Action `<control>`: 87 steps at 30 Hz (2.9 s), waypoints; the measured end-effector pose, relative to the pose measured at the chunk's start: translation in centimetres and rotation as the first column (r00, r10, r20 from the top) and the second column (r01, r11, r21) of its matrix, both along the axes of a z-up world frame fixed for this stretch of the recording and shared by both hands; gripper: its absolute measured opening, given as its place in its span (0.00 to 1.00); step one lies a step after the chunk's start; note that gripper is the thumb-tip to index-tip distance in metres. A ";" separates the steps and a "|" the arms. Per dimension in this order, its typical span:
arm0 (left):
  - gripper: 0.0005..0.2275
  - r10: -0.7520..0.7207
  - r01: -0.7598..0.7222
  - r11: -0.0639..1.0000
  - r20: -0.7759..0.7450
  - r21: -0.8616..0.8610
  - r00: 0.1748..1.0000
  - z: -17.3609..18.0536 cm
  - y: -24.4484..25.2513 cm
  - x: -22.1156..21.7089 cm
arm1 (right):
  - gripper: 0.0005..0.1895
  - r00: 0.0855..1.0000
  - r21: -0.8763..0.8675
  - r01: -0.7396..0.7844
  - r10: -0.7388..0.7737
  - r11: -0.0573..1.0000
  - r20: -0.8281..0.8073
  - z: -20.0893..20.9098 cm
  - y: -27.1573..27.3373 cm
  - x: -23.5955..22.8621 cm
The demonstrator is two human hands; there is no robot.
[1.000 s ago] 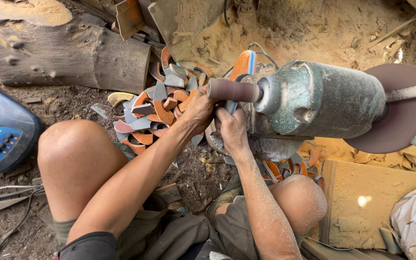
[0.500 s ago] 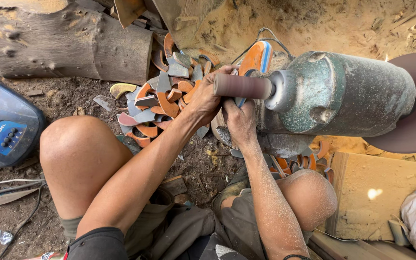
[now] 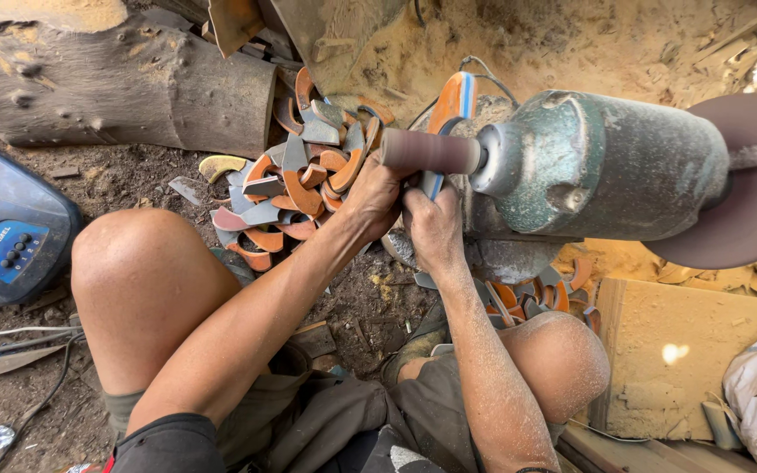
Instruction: The person sits on the ground and uses a bench grinder to smooth the edges of small curved wooden pieces. They handle each piece by hand, pressing it against the rotating grinding wheel, then set it aside and pick up the next piece from a nearby pile.
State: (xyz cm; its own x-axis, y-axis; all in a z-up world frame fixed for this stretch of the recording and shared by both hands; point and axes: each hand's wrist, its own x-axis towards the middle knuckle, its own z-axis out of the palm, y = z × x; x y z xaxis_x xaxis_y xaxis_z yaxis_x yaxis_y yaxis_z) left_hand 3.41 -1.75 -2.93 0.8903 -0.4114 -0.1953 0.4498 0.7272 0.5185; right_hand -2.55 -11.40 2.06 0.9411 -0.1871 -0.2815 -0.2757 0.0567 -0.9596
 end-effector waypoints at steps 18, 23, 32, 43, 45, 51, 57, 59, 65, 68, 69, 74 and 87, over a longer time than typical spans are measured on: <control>0.03 -0.058 0.054 0.992 -0.032 -0.114 0.998 -2.5 -1.6 1.8 | 0.13 0.975 -0.917 0.086 0.154 0.390 0.158 5.8 1.2 -3.7; 0.04 -0.005 -0.002 0.996 -0.083 -0.090 0.997 -1.7 -1.4 1.6 | 0.13 0.957 -0.938 0.167 0.177 0.304 0.228 5.4 1.4 -3.3; 0.05 -0.101 0.088 0.981 -0.068 -0.176 0.993 0.3 0.2 -2.2 | 0.12 0.962 -0.941 0.110 0.204 0.320 0.182 7.8 1.7 -5.2; 0.05 -0.125 0.120 0.992 -0.301 -0.035 0.945 1.4 0.5 -5.3 | 0.13 0.992 -0.937 -0.077 0.117 0.340 -0.039 10.9 2.4 -6.3; 0.05 -0.118 0.109 0.993 -0.250 -0.050 0.961 0.8 0.0 -4.1 | 0.14 0.993 -0.926 -0.093 0.101 0.366 -0.060 10.7 2.3 -5.7; 0.02 -0.080 0.080 0.997 -0.045 -0.011 0.996 0.0 -0.4 -0.5 | 0.13 0.976 -0.954 0.083 0.171 0.287 0.136 9.8 2.4 -3.9; 0.11 -0.112 0.103 0.992 -0.151 -0.070 0.982 1.5 0.6 -4.2 | 0.13 0.975 -0.920 0.020 0.197 0.391 0.105 10.5 1.7 -5.9; 0.12 -0.125 0.116 0.990 -0.126 -0.080 0.984 2.2 1.0 -5.6 | 0.12 0.983 -0.863 -0.030 0.171 0.505 0.066 11.3 1.2 -6.8; 0.13 -0.149 0.134 0.984 -0.128 -0.120 0.981 2.3 0.3 -5.1 | 0.12 0.987 -0.854 -0.044 0.154 0.519 0.042 11.3 0.7 -6.6; 0.11 -0.108 0.092 0.989 -0.128 -0.119 0.986 1.3 -0.5 -3.1 | 0.12 0.984 -0.870 0.011 0.148 0.493 0.096 10.6 0.9 -4.7; 0.08 -0.108 0.096 0.989 -0.103 -0.111 0.989 0.6 -0.6 -2.6 | 0.11 0.985 -0.873 0.013 0.146 0.487 0.096 10.3 1.1 -4.5; 0.05 -0.063 0.063 0.994 -0.003 -0.092 0.998 -1.7 -1.0 -0.6 | 0.12 0.979 -0.953 0.048 0.174 0.300 0.104 9.4 2.4 -3.6; 0.11 -0.157 0.138 0.982 -0.160 -0.127 0.975 2.5 1.3 -6.4 | 0.13 0.992 -0.904 -0.084 0.124 0.419 -0.034 11.7 2.2 -6.9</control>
State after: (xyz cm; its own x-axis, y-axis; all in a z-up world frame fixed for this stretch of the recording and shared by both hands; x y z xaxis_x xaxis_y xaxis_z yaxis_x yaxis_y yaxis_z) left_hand -2.95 -0.44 -0.40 0.7763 -0.5642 -0.2812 0.6303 0.6961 0.3438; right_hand -9.46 -9.17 13.75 0.9765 -0.2148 0.0170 -0.1842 -0.8733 -0.4509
